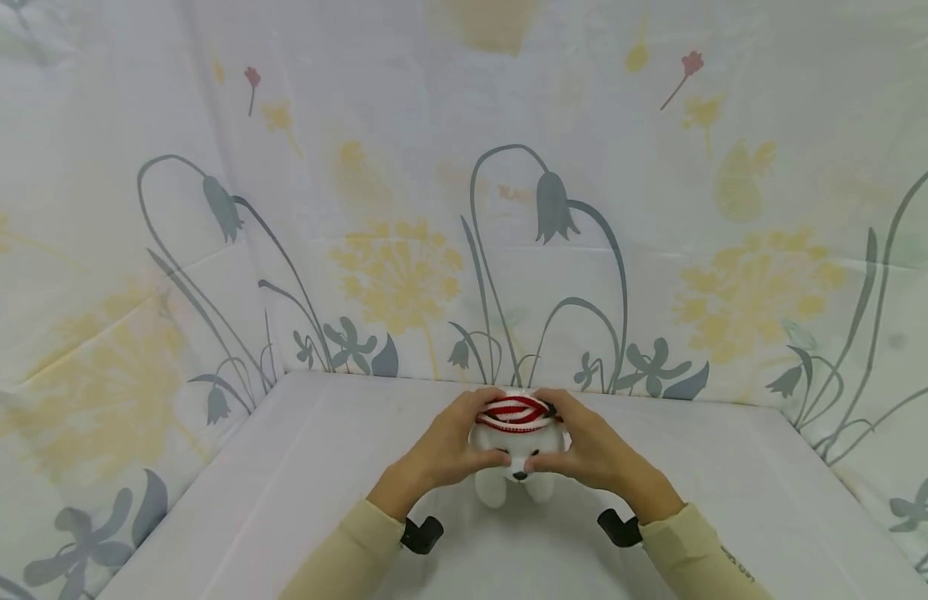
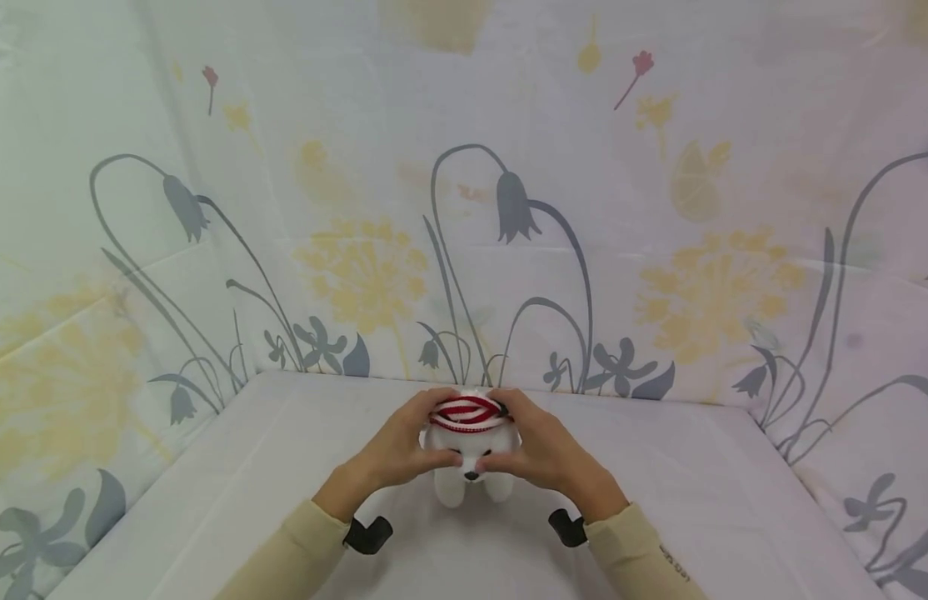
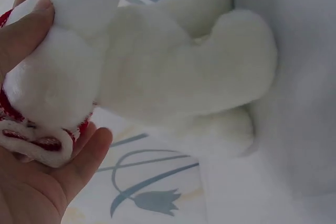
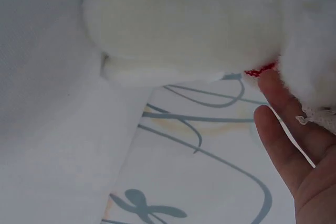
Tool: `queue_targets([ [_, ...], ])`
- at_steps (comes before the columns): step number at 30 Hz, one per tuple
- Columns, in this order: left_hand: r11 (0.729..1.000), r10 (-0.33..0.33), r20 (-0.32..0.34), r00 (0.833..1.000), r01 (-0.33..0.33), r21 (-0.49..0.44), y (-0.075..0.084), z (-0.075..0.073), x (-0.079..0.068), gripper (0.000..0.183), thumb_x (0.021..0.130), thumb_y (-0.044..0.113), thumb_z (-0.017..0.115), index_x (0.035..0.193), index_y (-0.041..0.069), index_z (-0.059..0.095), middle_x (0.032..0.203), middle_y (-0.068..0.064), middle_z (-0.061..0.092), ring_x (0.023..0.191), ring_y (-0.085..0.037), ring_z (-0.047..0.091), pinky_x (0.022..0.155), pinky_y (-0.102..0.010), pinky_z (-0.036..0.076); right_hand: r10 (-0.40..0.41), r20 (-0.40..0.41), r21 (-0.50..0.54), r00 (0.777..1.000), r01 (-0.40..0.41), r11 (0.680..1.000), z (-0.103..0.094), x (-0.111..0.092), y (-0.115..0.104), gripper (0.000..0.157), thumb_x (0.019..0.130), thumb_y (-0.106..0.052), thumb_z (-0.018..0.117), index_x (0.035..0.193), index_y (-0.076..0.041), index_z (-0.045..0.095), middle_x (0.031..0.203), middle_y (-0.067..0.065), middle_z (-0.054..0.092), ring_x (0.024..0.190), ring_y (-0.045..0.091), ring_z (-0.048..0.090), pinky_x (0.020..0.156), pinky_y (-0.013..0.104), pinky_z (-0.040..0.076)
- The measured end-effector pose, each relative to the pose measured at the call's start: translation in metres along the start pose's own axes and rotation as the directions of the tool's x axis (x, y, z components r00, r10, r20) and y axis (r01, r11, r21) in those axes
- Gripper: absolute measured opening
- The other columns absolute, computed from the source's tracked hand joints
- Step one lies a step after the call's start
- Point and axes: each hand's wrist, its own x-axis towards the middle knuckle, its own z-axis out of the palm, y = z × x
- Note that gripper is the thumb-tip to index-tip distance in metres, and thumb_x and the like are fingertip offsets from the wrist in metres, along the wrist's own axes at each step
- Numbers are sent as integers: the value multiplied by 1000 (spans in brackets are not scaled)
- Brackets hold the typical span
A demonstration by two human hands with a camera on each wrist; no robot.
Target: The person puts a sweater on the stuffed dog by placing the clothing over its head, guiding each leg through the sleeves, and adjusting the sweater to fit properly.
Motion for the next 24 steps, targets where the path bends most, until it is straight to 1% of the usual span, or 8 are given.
queue_targets([
  [3, 999, -9, -16, 1000, 9, -44, -3, 5, -1, 79, 76, 31, 81, 141, 20, 37, 127, 1, 50, 114, -12, 50, 96, -34, 44, 2, 17, -12, 1000, -2, 1000, 2, -2, 2, 97, 61, -60, 80, 141, -28, 34, 127, -13, 49, 110, 6, 52, 88, 36, 48],
  [5, 997, -13, -22, 1000, 12, -77, -4, 8, -3, 81, 76, 31, 81, 142, 22, 35, 129, 1, 49, 114, -12, 50, 95, -34, 44, -5, 15, -22, 1000, 5, 1000, 4, -3, 3, 102, 59, -60, 81, 143, -28, 31, 130, -11, 48, 112, 7, 51, 89, 36, 48],
  [7, 994, -14, -21, 1000, 12, -110, -4, 11, -5, 85, 74, 32, 82, 143, 24, 33, 133, 1, 47, 116, -13, 49, 95, -35, 45, -9, 0, -9, 1000, 9, 1000, 7, -4, 3, 105, 59, -58, 83, 144, -26, 30, 133, -7, 48, 115, 11, 51, 90, 38, 47],
  [11, 993, -8, -12, 1000, 7, -118, -6, 14, -7, 95, 70, 36, 85, 146, 24, 28, 137, 1, 44, 121, -14, 47, 97, -37, 43, -8, -65, 33, 998, 10, 999, 14, -8, 5, 103, 60, -58, 81, 143, -23, 33, 134, -2, 49, 118, 16, 51, 92, 41, 46],
  [13, 994, -18, -22, 1000, 16, -109, -6, 15, -8, 97, 68, 37, 86, 146, 24, 28, 137, 2, 44, 121, -13, 47, 97, -37, 43, -5, -96, 34, 995, 8, 999, 18, -10, 5, 101, 61, -58, 80, 143, -22, 34, 133, -1, 50, 116, 16, 53, 90, 41, 48],
  [18, 992, -53, -73, 996, 44, -120, -7, 17, -10, 92, 68, 36, 86, 142, 26, 33, 134, 7, 48, 116, -10, 50, 94, -37, 45, -18, -163, 4, 986, 19, 1000, 22, -11, 4, 95, 62, -55, 81, 139, -20, 39, 127, -1, 55, 106, 14, 57, 80, 35, 51],
  [21, 991, -55, -97, 994, 42, -130, -8, 20, -10, 88, 69, 36, 86, 140, 27, 35, 132, 7, 50, 113, -10, 52, 90, -36, 47, -33, -194, -18, 980, 30, 999, 22, -11, 3, 93, 60, -54, 82, 135, -16, 42, 123, 0, 58, 100, 14, 59, 73, 32, 52],
  [24, 991, -49, -129, 990, 32, -128, -8, 25, -10, 85, 70, 37, 85, 138, 27, 35, 128, 6, 53, 106, -11, 54, 84, -32, 49, -31, -213, -29, 977, 25, 999, 20, -12, 4, 93, 58, -52, 83, 133, -13, 44, 120, 2, 59, 97, 14, 60, 71, 31, 52],
])
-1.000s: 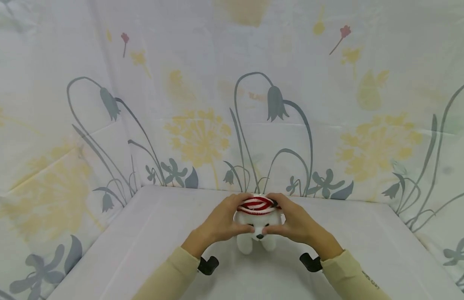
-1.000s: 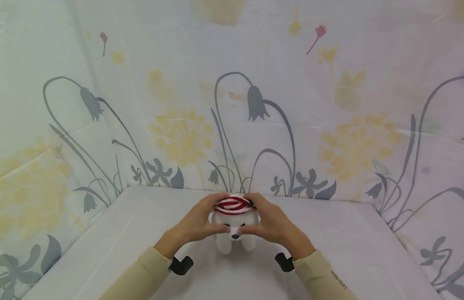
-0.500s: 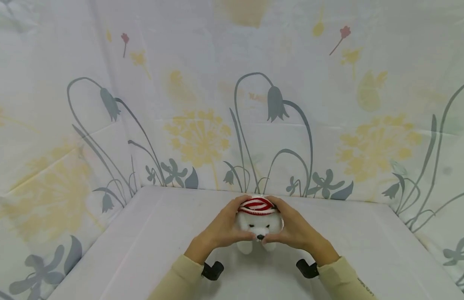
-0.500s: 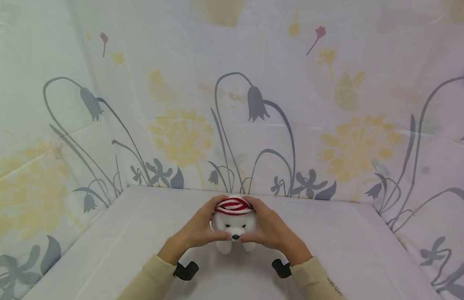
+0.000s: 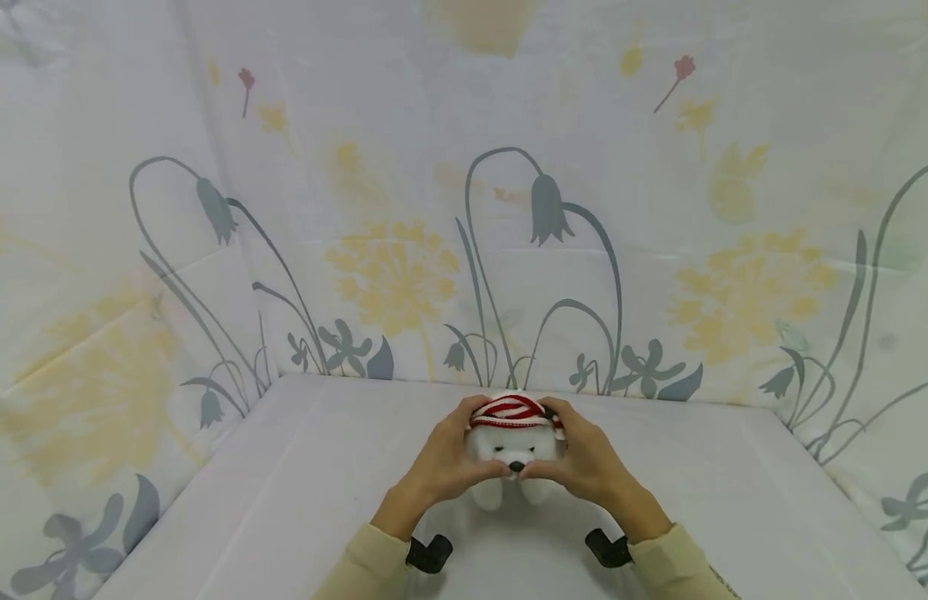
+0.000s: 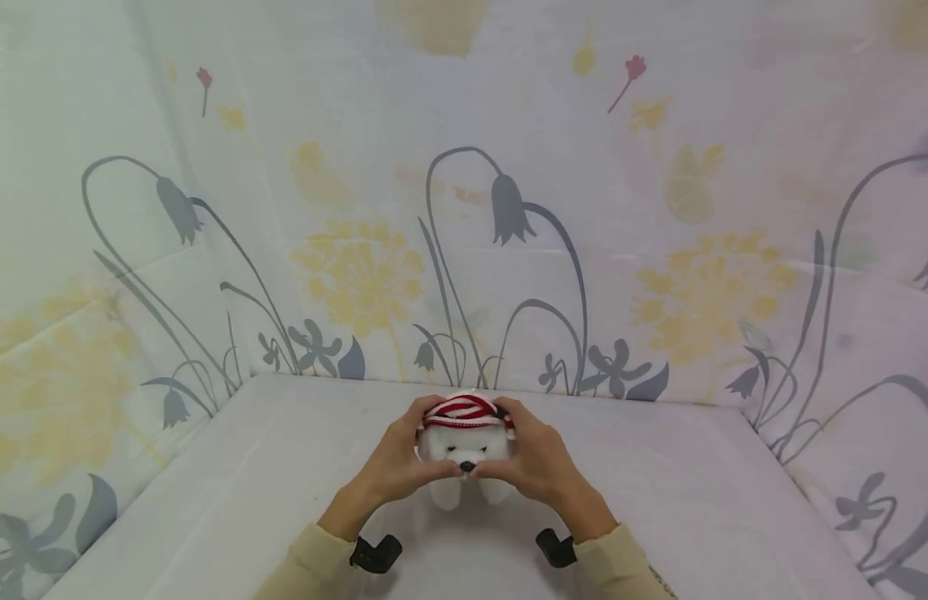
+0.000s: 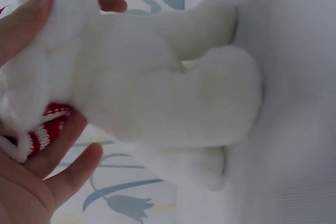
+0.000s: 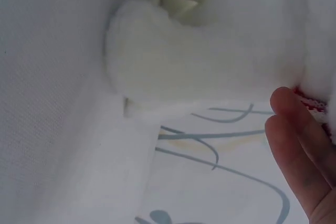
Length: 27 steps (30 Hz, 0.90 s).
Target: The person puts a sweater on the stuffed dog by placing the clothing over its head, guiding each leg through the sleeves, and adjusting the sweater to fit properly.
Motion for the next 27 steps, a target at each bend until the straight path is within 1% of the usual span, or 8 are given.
queue_targets([
  [4, 1000, 31, -44, 999, -31, -4, 0, 3, -3, 81, 72, 38, 83, 136, 23, 35, 125, 3, 55, 101, -12, 56, 77, -29, 49, -4, -29, -25, 1000, 4, 1000, 0, -1, 0, 91, 57, -51, 84, 129, -11, 46, 114, 3, 63, 90, 13, 62, 67, 29, 52],
  [7, 998, 56, -74, 996, -58, -23, 2, 3, -3, 79, 73, 40, 82, 134, 20, 37, 124, 2, 56, 103, -12, 56, 76, -29, 50, -62, -86, -70, 994, 56, 996, -1, -1, 0, 88, 54, -51, 85, 123, -8, 51, 108, 4, 63, 87, 14, 62, 65, 30, 51],
  [9, 998, 65, -91, 994, -67, -15, 4, 2, -4, 79, 72, 43, 82, 135, 20, 39, 124, 2, 55, 105, -12, 54, 77, -29, 50, -108, -122, -107, 987, 95, 990, -2, 0, 0, 88, 53, -53, 84, 120, -5, 54, 109, 6, 61, 93, 18, 60, 69, 33, 51],
  [11, 997, 70, -100, 993, -72, -11, 5, 1, -4, 81, 70, 44, 82, 135, 19, 41, 124, 3, 54, 106, -12, 53, 77, -29, 50, -145, -128, -95, 981, 133, 986, -3, 0, 0, 87, 53, -53, 84, 118, -3, 55, 110, 6, 59, 96, 19, 57, 73, 32, 50],
  [14, 996, 92, -103, 990, -93, 2, 7, -2, -5, 82, 69, 43, 84, 136, 17, 44, 124, 3, 53, 108, -13, 51, 79, -30, 50, -189, -113, -21, 975, 188, 982, -3, 0, -1, 85, 57, -48, 86, 120, -2, 53, 114, 6, 56, 100, 18, 54, 79, 25, 47],
  [17, 991, 130, -114, 985, -130, 6, 9, -3, -6, 81, 68, 39, 86, 133, 15, 45, 121, 2, 52, 107, -12, 51, 82, -30, 49, -253, -117, 57, 960, 261, 964, -2, -1, -3, 80, 62, -40, 86, 123, -1, 51, 115, 5, 55, 97, 14, 54, 76, 18, 45],
  [22, 976, 217, -127, 968, -212, 52, 11, -6, -4, 77, 69, 37, 85, 130, 11, 45, 119, -2, 47, 109, -14, 48, 91, -32, 45, -348, -171, 23, 922, 357, 934, 0, 0, -6, 73, 74, -45, 77, 125, 2, 52, 119, 11, 52, 100, 16, 54, 76, 16, 46],
  [27, 969, 244, -93, 965, -237, 73, 11, -7, -3, 78, 70, 34, 85, 134, 14, 45, 118, -2, 44, 109, -14, 49, 91, -31, 46, -371, -169, -20, 913, 374, 927, -1, 1, -5, 74, 77, -49, 72, 124, 4, 51, 118, 12, 51, 102, 17, 54, 82, 15, 45],
])
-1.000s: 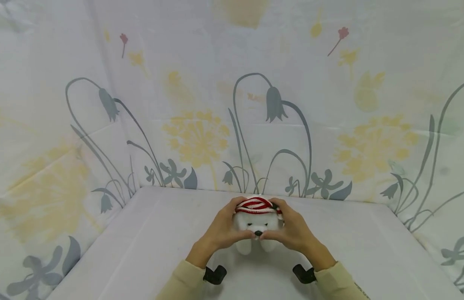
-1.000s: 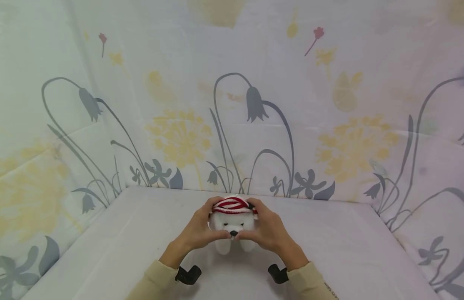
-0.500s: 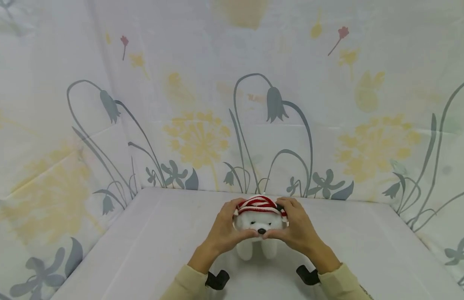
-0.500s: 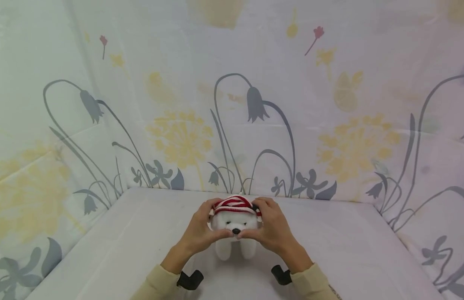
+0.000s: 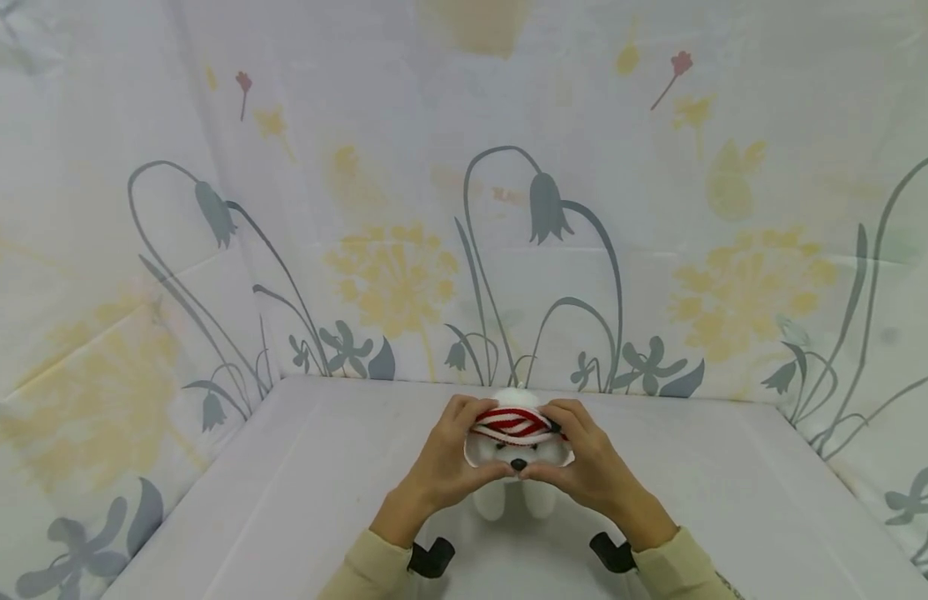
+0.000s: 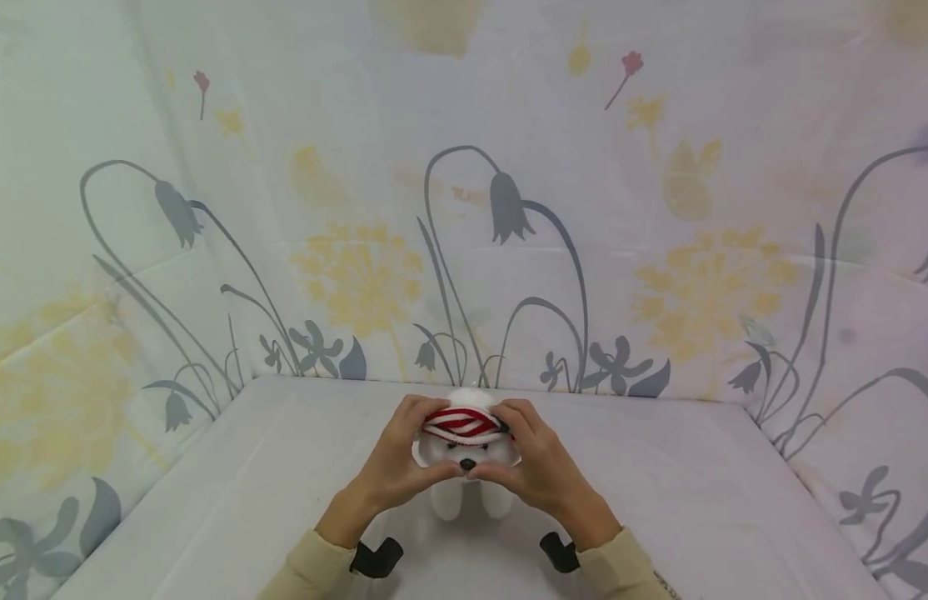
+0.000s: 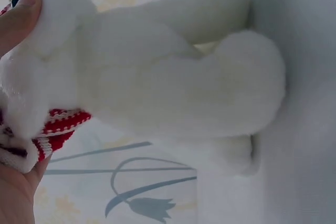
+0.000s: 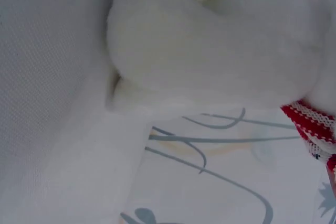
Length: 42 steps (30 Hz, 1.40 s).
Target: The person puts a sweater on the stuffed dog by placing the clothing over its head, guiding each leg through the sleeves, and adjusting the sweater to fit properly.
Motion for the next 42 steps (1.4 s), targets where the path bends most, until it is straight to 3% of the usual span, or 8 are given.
queue_targets([
  [6, 999, 29, -4, 1000, -29, 21, 1, 3, 1, 70, 72, 31, 84, 129, 12, 48, 109, -2, 46, 99, -12, 52, 84, -28, 49, 22, -16, -8, 1000, -22, 1000, 0, -1, 0, 68, 77, -49, 71, 116, 4, 53, 110, 10, 50, 94, 14, 52, 77, 14, 44],
  [10, 997, 51, -14, 999, -50, 60, 2, 4, 2, 55, 73, 27, 84, 113, 11, 51, 100, 1, 48, 90, -10, 48, 77, -23, 46, 55, -18, 40, 998, -54, 998, 1, -2, 0, 51, 78, -44, 72, 98, -1, 54, 95, 2, 48, 78, 8, 44, 63, 13, 40],
  [14, 993, 58, -8, 998, -57, 99, 5, 6, 2, 43, 75, 23, 83, 103, 12, 52, 94, 2, 45, 86, -9, 43, 72, -20, 42, 95, -8, 71, 995, -94, 993, 2, -5, 0, 42, 78, -41, 72, 87, -6, 50, 88, -1, 46, 71, 6, 42, 58, 13, 39],
  [23, 998, -60, 8, 998, 60, 17, 14, 2, 4, 42, 77, 28, 80, 110, 17, 57, 102, 0, 41, 97, -12, 44, 80, -30, 47, 83, 22, 50, 996, -84, 995, 0, 0, -4, 41, 80, -36, 76, 106, -9, 58, 101, 3, 46, 79, 7, 46, 63, 13, 42],
  [27, 996, -29, -28, 999, 31, 81, 16, 4, 5, 46, 71, 16, 85, 109, 15, 59, 102, -3, 42, 98, -14, 44, 82, -30, 46, 92, 52, 45, 994, -94, 995, 0, 2, -7, 39, 80, -28, 78, 107, -9, 57, 105, 5, 45, 87, 11, 48, 71, 15, 43],
  [33, 981, 17, -68, 998, -4, 196, 21, 8, 7, 36, 69, 5, 83, 95, 13, 59, 101, -2, 45, 101, -19, 42, 84, -30, 44, 141, 108, -8, 984, -140, 990, 1, 7, -15, 34, 91, -40, 61, 97, -8, 53, 107, 5, 43, 93, 14, 51, 78, 13, 44],
  [37, 975, 12, -58, 998, 2, 222, 24, 8, 7, 35, 68, -1, 79, 90, 13, 56, 99, -1, 45, 103, -21, 40, 87, -32, 43, 162, 142, -20, 977, -161, 987, 0, 9, -18, 26, 86, -27, 72, 93, -10, 53, 108, 5, 42, 95, 14, 53, 79, 17, 48],
  [42, 982, -32, -16, 999, 35, 186, 28, 7, 6, 33, 70, 6, 79, 91, 14, 54, 101, -1, 43, 105, -21, 38, 86, -34, 42, 206, 177, 44, 962, -217, 975, -2, 10, -21, 34, 75, -13, 81, 97, -15, 56, 110, 3, 42, 96, 13, 51, 77, 23, 50],
])
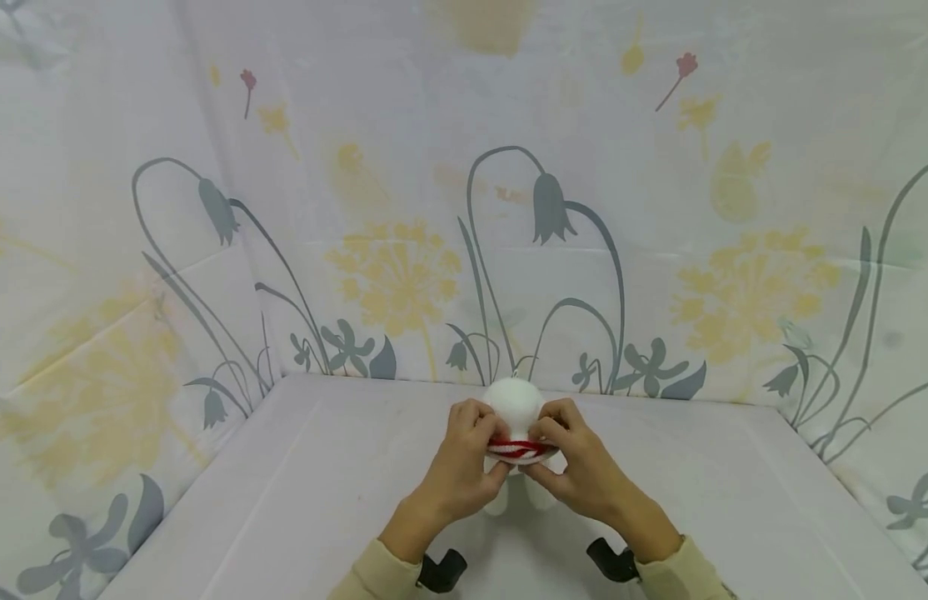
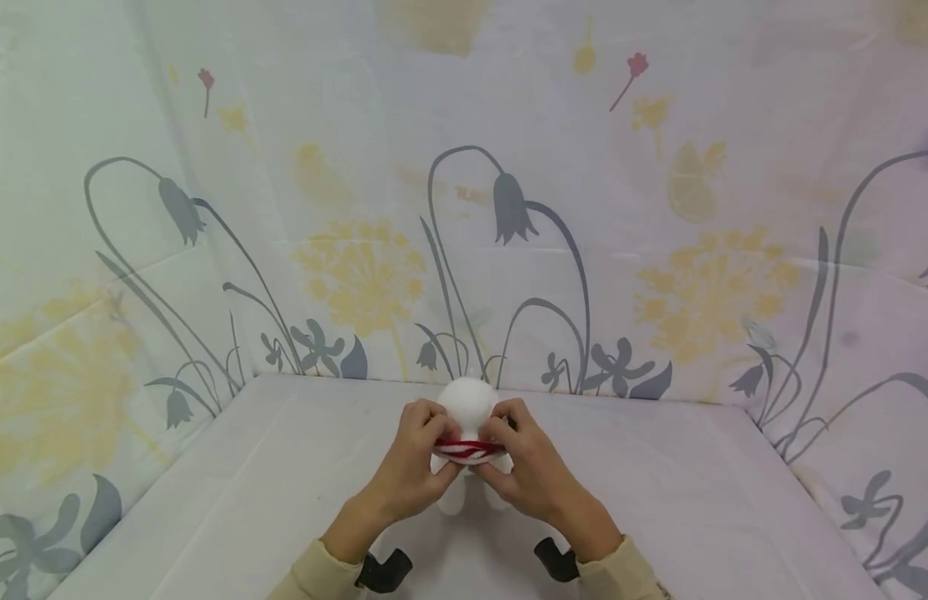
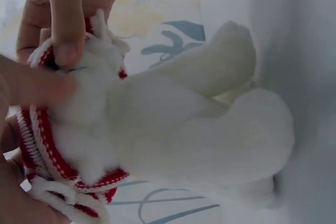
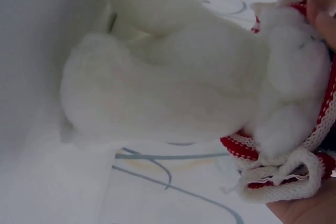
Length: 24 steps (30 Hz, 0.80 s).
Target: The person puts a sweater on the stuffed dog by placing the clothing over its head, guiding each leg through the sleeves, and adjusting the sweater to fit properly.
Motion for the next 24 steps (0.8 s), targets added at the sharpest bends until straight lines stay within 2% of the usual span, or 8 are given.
queue_targets([
  [3, 994, -46, 30, 998, 49, -100, 2, -1, 0, 24, 77, 13, 75, 93, 14, 58, 101, 0, 42, 104, -18, 36, 83, -31, 42, 30, -10, 78, 999, -29, 997, -3, 0, -2, 27, 78, -13, 79, 97, -16, 60, 109, 3, 44, 90, 13, 48, 69, 23, 47],
  [7, 973, -86, 33, 996, 91, -213, 3, -1, 0, 3, 89, 16, 65, 88, 13, 63, 98, 0, 44, 98, -16, 37, 79, -25, 44, 30, -43, 149, 999, -23, 989, -6, 4, -8, 16, 82, 1, 70, 88, -12, 63, 103, 9, 47, 79, 17, 47, 60, 25, 43],
  [11, 958, -88, 73, 993, 105, -268, 3, -1, 0, 7, 88, 9, 68, 87, 9, 61, 97, -3, 42, 95, -17, 49, 77, -19, 49, 33, -14, 190, 999, -30, 981, -9, 5, -11, 21, 78, 5, 73, 82, -11, 61, 101, 11, 45, 77, 20, 49, 59, 24, 47],
  [16, 963, -88, 148, 985, 122, -239, 5, 0, -1, 24, 79, 2, 76, 88, 9, 55, 102, -4, 38, 94, -17, 56, 77, -17, 50, 54, 70, 187, 996, -66, 980, -9, 0, -4, 29, 75, -2, 79, 83, -17, 56, 107, 4, 39, 87, 16, 52, 61, 26, 54],
  [21, 972, -91, 149, 985, 120, -201, 5, 2, -2, 24, 78, 0, 75, 83, 10, 54, 103, -4, 37, 94, -17, 56, 75, -14, 49, 34, 95, 169, 995, -50, 984, -7, -2, 3, 28, 76, -7, 80, 79, -20, 55, 110, 5, 39, 89, 14, 51, 64, 24, 53],
  [24, 980, -68, 152, 986, 95, -175, 4, 2, -3, 24, 75, -1, 77, 78, 10, 56, 104, -6, 37, 93, -17, 55, 73, -14, 49, 20, 101, 158, 995, -36, 987, -7, -4, 5, 28, 74, -10, 82, 75, -22, 56, 112, 6, 39, 91, 14, 48, 69, 25, 51],
])
